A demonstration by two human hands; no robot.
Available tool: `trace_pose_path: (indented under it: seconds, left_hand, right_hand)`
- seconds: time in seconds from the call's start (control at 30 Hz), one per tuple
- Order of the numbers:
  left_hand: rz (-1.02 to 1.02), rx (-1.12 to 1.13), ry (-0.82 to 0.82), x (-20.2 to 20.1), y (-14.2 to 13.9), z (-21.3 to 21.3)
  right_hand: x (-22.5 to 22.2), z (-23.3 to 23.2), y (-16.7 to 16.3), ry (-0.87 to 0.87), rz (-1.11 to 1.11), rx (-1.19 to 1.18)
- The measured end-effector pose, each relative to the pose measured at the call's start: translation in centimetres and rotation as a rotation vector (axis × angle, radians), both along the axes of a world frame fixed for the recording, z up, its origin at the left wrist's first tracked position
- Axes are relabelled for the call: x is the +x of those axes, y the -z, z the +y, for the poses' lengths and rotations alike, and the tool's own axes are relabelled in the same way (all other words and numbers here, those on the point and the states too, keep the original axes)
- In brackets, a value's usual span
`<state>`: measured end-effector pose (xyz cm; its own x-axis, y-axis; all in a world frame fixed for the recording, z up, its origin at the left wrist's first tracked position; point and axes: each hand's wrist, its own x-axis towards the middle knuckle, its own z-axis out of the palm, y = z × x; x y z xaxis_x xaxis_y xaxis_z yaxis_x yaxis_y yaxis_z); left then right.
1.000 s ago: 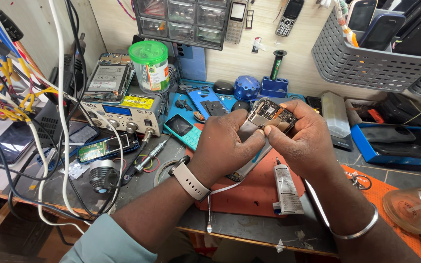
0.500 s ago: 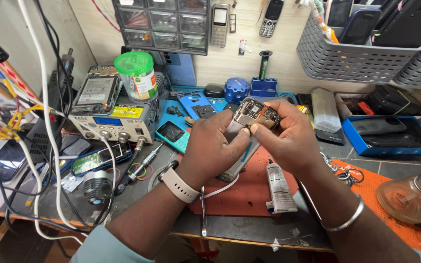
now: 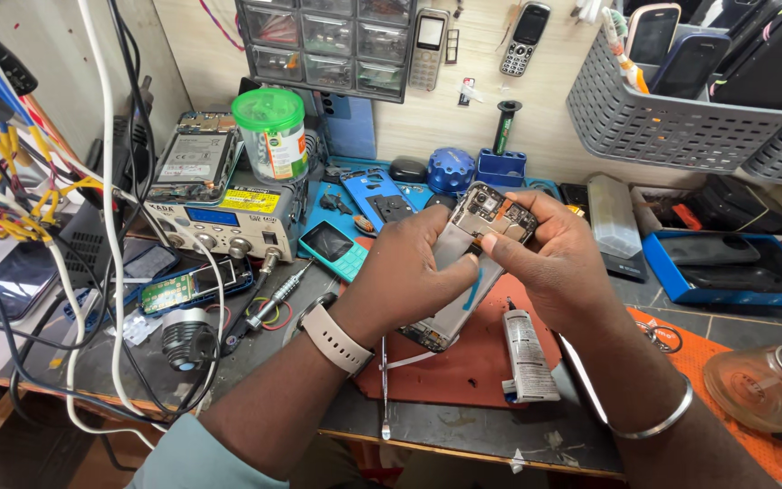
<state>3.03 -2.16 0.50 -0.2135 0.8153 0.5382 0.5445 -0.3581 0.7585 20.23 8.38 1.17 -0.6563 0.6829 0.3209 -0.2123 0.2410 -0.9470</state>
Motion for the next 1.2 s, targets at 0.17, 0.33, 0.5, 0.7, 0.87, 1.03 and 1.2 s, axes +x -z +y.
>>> trace_pose_path:
  seconds: [0.17, 0.33, 0.5, 0.7, 0.87, 1.03, 1.2]
  left_hand:
    - [0.018, -0.009, 0.003, 0.1, -0.1, 0.1]
    - [0.051, 0.092, -0.012, 0.6, 0.0, -0.2]
    - [0.040, 0.117, 0.028, 0.6, 0.0, -0.6]
    - [0.019, 0.066, 0.052, 0.2, -0.1, -0.3]
    - [-0.016, -0.015, 0.033, 0.2, 0.4, 0.0]
    - [-0.450, -0.008, 0.144, -1.1, 0.3, 0.8]
    - [-1.062, 0.227, 0.137, -5.8, -0.7, 1.4]
  right_hand:
    - [-0.1, 0.0, 0.3, 0.000, -0.013, 0.018]
    - [-0.3, -0.7, 0.2, 0.043, -0.061, 0.062]
    - [-0.3, -1.7, 0.0, 0.219, -0.141, 0.186]
    - [-0.4, -1.5, -0.5, 0.130, -0.051, 0.187]
    - [-0.5, -1.3, -0.7, 0.071, -0.038, 0.144]
    - [-0.5, -0.6, -0.7, 0.040, 0.054, 0.033]
    - [0.1, 0.4, -0.7, 0.206, -0.215, 0.271]
